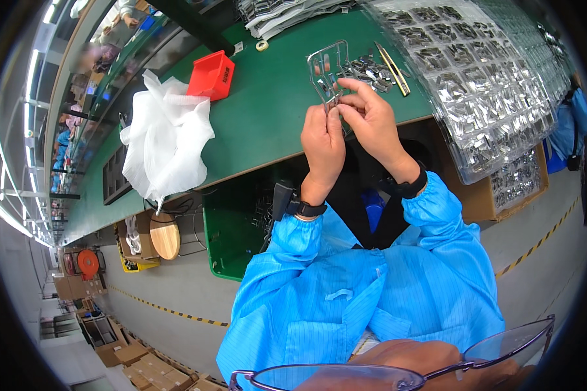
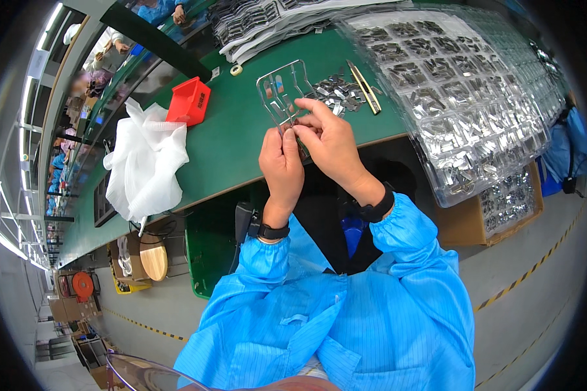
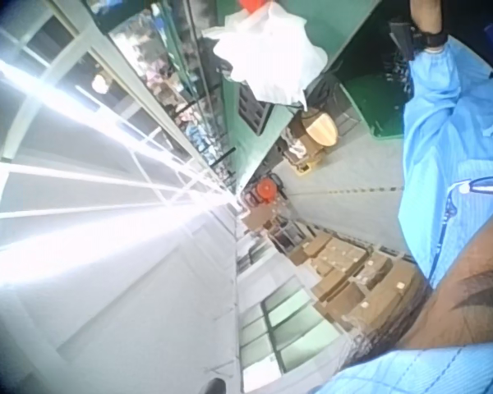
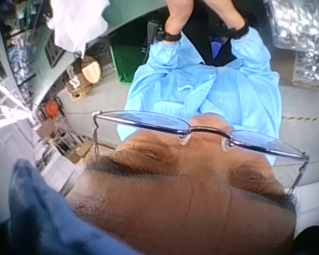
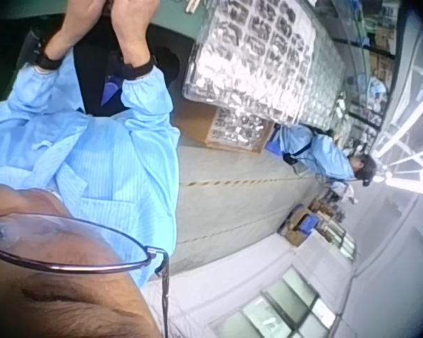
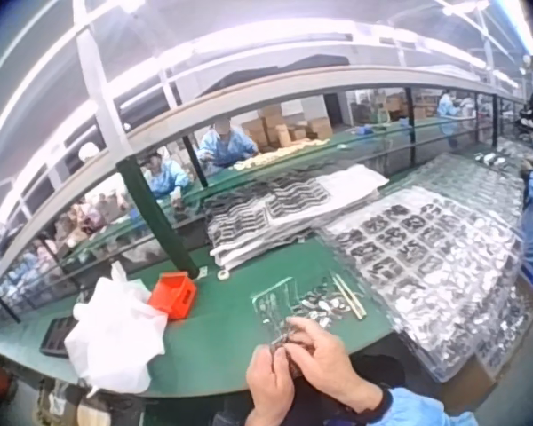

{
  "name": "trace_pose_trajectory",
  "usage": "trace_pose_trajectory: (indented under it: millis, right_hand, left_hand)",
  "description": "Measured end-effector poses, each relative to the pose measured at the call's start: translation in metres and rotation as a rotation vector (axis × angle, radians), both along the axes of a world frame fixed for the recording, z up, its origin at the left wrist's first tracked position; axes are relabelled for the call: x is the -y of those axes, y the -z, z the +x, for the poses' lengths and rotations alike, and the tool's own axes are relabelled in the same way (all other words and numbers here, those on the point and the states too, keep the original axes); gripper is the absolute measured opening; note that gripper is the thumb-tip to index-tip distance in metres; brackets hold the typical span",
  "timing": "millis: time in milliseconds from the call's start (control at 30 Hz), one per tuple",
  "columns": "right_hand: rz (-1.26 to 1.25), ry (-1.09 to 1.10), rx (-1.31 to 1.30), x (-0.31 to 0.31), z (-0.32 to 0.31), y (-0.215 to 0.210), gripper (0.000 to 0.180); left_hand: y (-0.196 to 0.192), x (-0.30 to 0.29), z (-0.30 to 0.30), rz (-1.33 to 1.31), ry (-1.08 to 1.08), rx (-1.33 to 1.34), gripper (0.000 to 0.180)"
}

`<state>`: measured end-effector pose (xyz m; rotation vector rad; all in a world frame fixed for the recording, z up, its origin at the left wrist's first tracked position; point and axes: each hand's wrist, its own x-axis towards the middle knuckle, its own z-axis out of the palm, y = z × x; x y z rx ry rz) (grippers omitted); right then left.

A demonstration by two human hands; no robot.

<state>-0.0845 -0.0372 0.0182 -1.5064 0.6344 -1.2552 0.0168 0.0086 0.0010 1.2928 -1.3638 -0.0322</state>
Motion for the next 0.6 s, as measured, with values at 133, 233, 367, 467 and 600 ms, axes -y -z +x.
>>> trace_pose_trajectory:
  millis: [133,233,367,467,600]
  right_hand:
    - [-0.024,0.001,-0.173,-0.005,-0.014,-0.013,0.036]
    - [0.034,-0.011,-0.232,-0.007,-0.022,-0.022,0.031]
    - [0.422,-0.226,0.083,-0.006,-0.029,-0.027,0.023]
    - [0.57,-0.328,0.302,-0.008,-0.031,-0.025,0.023]
    - [0.86,-0.54,0.666,0.004,-0.041,-0.02,0.023]
  left_hand:
    - [-0.001,-0.004,0.001,-0.064,-0.079,0.207,0.012]
    - [-0.004,-0.005,0.004,-0.062,-0.102,0.338,0.013]
    - [-0.008,-0.004,0.008,-0.107,-0.037,0.387,0.015]
    - [-0.01,-0.002,0.012,-0.167,-0.027,0.444,0.014]
    - [-0.007,0.003,0.016,-0.159,-0.092,0.463,0.012]
